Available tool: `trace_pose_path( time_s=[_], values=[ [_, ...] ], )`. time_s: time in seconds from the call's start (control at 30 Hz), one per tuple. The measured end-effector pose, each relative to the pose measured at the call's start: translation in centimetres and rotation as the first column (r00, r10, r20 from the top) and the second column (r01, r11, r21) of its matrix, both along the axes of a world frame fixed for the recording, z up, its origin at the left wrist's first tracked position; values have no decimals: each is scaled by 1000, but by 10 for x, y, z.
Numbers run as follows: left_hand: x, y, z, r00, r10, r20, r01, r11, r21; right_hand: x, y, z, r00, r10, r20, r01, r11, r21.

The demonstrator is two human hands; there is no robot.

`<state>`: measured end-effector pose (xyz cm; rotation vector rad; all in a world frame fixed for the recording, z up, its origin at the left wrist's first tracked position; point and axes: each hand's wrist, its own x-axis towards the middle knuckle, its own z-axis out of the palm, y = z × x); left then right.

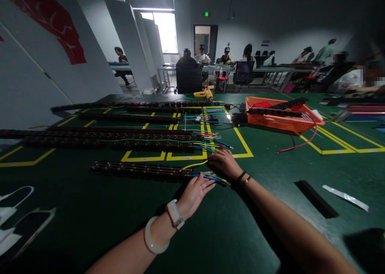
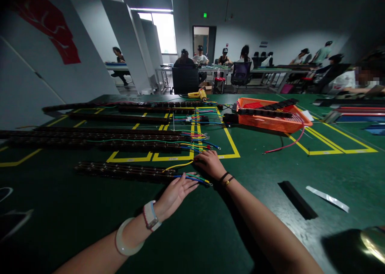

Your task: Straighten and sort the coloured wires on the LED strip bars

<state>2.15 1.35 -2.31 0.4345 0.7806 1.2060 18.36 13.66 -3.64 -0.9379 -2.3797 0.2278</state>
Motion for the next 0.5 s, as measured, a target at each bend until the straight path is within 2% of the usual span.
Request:
trace_pose_path(
  time_s=[0.13,0.2,0.37,0.5],
  values=[
    [0,0,1,1000,-7,-2,7,1000,3,6,-14,6,991,-29,-134,20,998,-66],
    [0,0,2,1000,-2,-1,2,1000,-6,13,-26,10,989,-44,-143,29,993,-111],
    [0,0,3,1000,-1,2,1,1000,-12,25,-51,17,999,48,4,-47,990,-132],
    [0,-1,3,1000,-6,7,6,1000,8,24,-55,20,991,104,79,-90,983,-158]
  ],
)
